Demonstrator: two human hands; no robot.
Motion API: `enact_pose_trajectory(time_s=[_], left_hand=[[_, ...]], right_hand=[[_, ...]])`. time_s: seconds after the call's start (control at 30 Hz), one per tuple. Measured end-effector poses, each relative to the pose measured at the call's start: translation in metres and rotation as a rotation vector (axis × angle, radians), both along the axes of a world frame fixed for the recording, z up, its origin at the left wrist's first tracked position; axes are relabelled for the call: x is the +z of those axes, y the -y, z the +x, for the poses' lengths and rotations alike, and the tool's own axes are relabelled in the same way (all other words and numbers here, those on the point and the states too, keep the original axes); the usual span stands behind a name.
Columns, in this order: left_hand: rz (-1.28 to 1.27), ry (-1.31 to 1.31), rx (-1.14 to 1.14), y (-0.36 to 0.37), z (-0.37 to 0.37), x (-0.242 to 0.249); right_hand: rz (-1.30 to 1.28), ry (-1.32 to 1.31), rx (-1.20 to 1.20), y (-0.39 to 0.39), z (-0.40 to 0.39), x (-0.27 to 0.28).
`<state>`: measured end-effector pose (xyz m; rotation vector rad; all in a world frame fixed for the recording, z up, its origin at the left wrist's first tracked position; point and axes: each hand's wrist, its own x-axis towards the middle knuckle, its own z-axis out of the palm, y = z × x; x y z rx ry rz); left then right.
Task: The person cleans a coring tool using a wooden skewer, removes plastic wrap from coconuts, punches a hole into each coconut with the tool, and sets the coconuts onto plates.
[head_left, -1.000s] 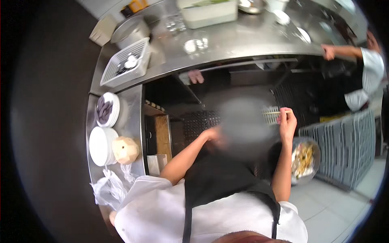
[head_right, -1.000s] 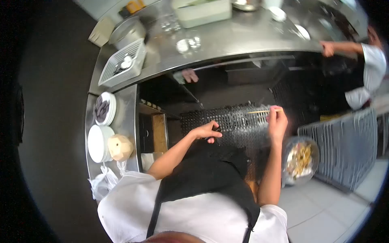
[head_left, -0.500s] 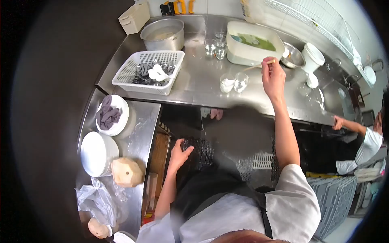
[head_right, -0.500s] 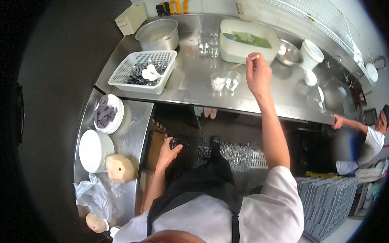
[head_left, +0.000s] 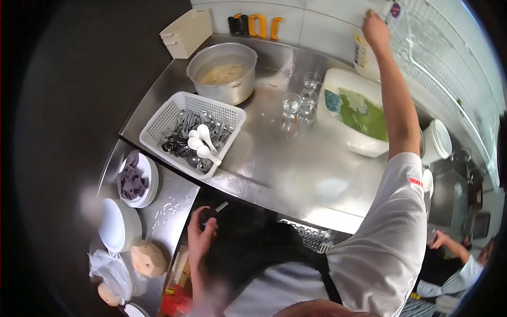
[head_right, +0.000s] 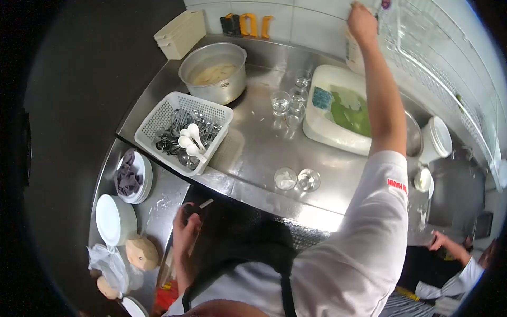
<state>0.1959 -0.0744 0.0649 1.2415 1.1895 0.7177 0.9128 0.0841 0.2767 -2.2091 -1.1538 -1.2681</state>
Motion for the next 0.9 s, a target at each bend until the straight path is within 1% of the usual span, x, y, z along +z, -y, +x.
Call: enact_pose_trajectory(time_s=[0.03,0.07,0.1,0.17,0.2,0.23,0.27,0.3,0.33,0.37,0.4,0.47,0.5,0.57,0.63,0.67,0.77,0.8,0.87,0.9], left_hand=[[0.006,-0.002,0.071,-0.004,0.006,0.011],[0.006,0.051,0.118,-0.007,0.011,0.014],[0.012,0.044,0.141,-0.011,0.019,0.018],[0.016,0.035,0.181,-0.022,0.036,0.025],[-0.013,0.033,0.144,-0.029,0.043,0.027],[0.041,-0.015,0.081,-0.036,0.054,0.033],[0.246,-0.141,-0.025,-0.047,0.061,0.028],[0.295,-0.211,-0.120,-0.056,0.073,0.037],[0.304,-0.289,-0.230,-0.064,0.087,0.055],[0.431,-0.264,-0.294,-0.073,0.101,0.059],[0.402,-0.314,-0.352,-0.077,0.115,0.079],[0.571,-0.329,-0.373,-0.090,0.132,0.068],[0.574,-0.336,-0.339,-0.093,0.141,0.065],[0.541,-0.171,-0.359,-0.095,0.147,0.079],[0.575,-0.166,-0.351,-0.096,0.149,0.095],[0.601,-0.157,-0.320,-0.096,0.149,0.096],[0.706,-0.123,-0.166,-0.095,0.149,0.091],[0.718,-0.134,-0.125,-0.096,0.147,0.080],[0.869,-0.079,-0.157,-0.094,0.145,0.081],[0.737,-0.087,-0.163,-0.088,0.148,0.078]], right_hand=[[0.049,-0.057,-0.044,-0.013,0.005,-0.003],[0.098,-0.120,-0.090,-0.018,-0.001,-0.005],[0.143,-0.180,-0.140,-0.020,-0.006,-0.008],[0.173,-0.287,0.305,0.000,-0.080,-0.023],[0.082,-0.491,0.587,0.010,-0.114,-0.043],[0.002,-0.574,0.844,0.019,-0.156,-0.068],[-0.223,-0.708,1.016,0.039,-0.207,-0.081],[-0.493,-0.780,1.174,0.056,-0.248,-0.088],[-0.576,-0.753,1.320,0.066,-0.279,-0.093],[-0.666,-0.736,1.467,0.076,-0.309,-0.098],[-0.699,-0.578,1.559,0.082,-0.328,-0.102],[-0.792,-0.747,1.556,0.088,-0.346,-0.106],[-0.836,-0.820,1.533,0.090,-0.350,-0.106],[-0.747,-0.808,1.510,0.092,-0.350,-0.104],[-0.701,-0.709,1.482,0.094,-0.350,-0.098],[-0.638,-0.665,1.427,0.094,-0.354,-0.097],[-0.446,-0.693,1.300,0.094,-0.362,-0.105],[-0.483,-0.930,1.255,0.099,-0.369,-0.109],[-0.494,-1.011,1.268,0.098,-0.392,-0.108],[-0.478,-1.063,1.249,0.097,-0.400,-0.109]])
